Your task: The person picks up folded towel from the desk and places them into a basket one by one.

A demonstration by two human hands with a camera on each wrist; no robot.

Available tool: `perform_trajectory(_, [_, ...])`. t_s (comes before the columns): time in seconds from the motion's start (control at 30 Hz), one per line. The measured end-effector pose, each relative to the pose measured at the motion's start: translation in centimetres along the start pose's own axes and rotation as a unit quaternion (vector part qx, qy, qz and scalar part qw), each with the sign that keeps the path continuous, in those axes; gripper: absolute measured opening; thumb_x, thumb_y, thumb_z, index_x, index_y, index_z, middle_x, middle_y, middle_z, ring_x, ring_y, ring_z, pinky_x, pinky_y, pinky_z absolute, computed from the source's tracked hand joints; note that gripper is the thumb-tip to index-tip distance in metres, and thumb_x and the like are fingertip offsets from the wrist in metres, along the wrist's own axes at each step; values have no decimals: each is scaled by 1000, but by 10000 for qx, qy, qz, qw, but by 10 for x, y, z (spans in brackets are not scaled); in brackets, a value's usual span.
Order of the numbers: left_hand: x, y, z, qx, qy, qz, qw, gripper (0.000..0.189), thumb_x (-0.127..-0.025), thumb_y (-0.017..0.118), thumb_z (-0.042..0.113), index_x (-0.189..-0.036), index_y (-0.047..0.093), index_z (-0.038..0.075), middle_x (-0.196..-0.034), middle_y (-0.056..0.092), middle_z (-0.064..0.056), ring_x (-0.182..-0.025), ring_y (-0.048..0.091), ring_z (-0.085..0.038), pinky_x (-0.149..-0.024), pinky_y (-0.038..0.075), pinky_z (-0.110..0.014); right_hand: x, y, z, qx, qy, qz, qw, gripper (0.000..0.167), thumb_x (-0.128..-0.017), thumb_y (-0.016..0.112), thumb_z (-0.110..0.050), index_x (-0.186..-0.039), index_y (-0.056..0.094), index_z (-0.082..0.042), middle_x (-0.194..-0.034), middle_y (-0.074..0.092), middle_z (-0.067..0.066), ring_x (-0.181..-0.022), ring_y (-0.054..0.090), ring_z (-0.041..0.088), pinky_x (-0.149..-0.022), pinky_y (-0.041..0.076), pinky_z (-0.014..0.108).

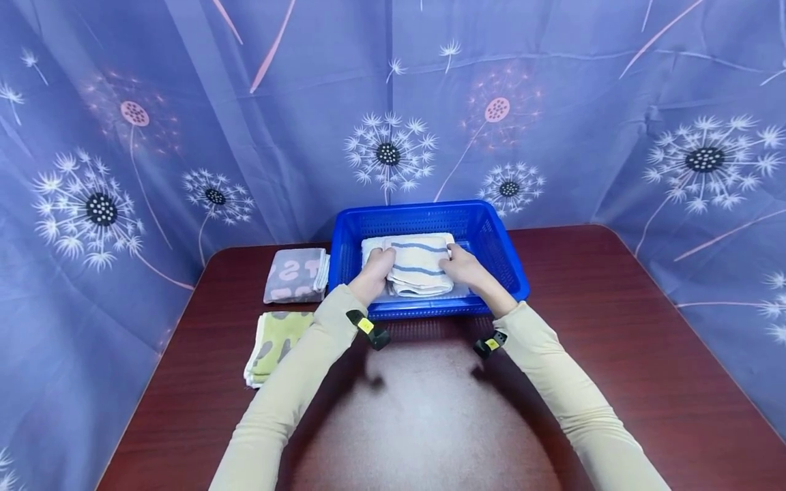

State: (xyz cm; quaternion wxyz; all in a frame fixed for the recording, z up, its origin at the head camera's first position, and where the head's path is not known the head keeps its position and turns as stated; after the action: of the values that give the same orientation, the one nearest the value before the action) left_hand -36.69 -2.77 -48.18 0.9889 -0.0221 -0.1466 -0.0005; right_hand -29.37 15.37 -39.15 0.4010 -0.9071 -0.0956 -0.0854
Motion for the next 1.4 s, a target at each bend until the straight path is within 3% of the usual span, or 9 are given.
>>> perform_trajectory(0.2, [93,4,58,303,-457,-281,9981,49,-100,35,15,-143,28,-6,-139,42,-20,-128,43,-26,-112,35,-36,3,-1,5,33,-28,33,10000,58,-98,38,-18,-148,24,7,-145,40,29,-137,37,38,-113,32,47])
perform_trajectory(0.27, [109,4,67,216,-481,-388,9979,50,-100,34,14,-144,26,-8,-144,38,-22,-133,38,-28,-115,29,-38,5,-2,5,103,-78,83,9999,57,-97,38,-18,-147,27,7,-143,43,29,-135,40,39,-111,34,47])
perform_trajectory(0.37, [116,2,71,50,-566,-487,9972,51,-100,35,13,-144,24,-9,-144,36,-21,-130,37,-25,-114,28,-36,10,-3,6,233,-214,183,9993,54,-97,38,-17,-144,33,9,-137,49,30,-130,46,40,-108,38,48])
perform_trajectory(0.6, [119,-4,68,-359,-569,-501,9965,34,-94,42,10,-124,44,-5,-110,42,-9,-96,41,-20,-88,37,-31,20,-2,10,474,-595,588,9954,48,-96,39,-17,-137,44,7,-124,61,27,-116,57,38,-98,45,48])
perform_trajectory(0.8, [125,-9,64,-617,-338,-496,9963,25,-90,44,11,-111,48,-2,-118,42,-11,-112,37,-24,-106,31,-39,31,-4,15,384,-934,1200,9876,43,-94,40,-13,-129,55,5,-112,66,23,-96,62,33,-82,49,46])
perform_trajectory(0.93, [129,-11,62,-701,-207,-509,9960,57,-91,45,14,-144,32,-4,-151,31,-17,-138,29,-27,-118,20,-44,35,-4,20,382,-1171,1740,9770,37,-94,43,-12,-122,61,3,-98,67,19,-78,59,29,-67,46,39])
perform_trajectory(1.1, [133,-14,61,-1004,-71,-426,9940,70,-91,46,17,-153,17,0,-160,14,-20,-149,12,-32,-120,14,-46,41,-2,24,470,-1577,2226,9609,29,-95,45,-10,-108,67,2,-96,70,18,-70,56,26,-61,44,37])
perform_trajectory(1.23, [138,-20,62,-1708,125,-295,9848,68,-92,47,22,-153,22,6,-157,14,-24,-147,9,-37,-117,17,-52,47,-1,28,509,-1852,2406,9514,26,-96,46,-10,-102,70,0,-89,71,16,-63,54,24,-57,42,35])
perform_trajectory(1.4, [148,-28,64,-2555,970,-151,9618,52,-93,46,21,-141,40,4,-138,39,-25,-128,34,-37,-104,33,-50,54,1,34,723,-2122,2603,9391,25,-97,47,-15,-93,69,-4,-80,69,10,-65,59,23,-59,47,40])
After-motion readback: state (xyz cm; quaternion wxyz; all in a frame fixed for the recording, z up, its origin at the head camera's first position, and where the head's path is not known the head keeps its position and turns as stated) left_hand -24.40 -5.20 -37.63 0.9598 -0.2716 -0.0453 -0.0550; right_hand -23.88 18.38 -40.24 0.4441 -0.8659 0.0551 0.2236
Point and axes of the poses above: each hand's wrist, its own x-axis away from the middle knuckle, its own y-axis out of the palm, z = x × y, the point moved 1 cm from there along -x, towards the middle knuckle
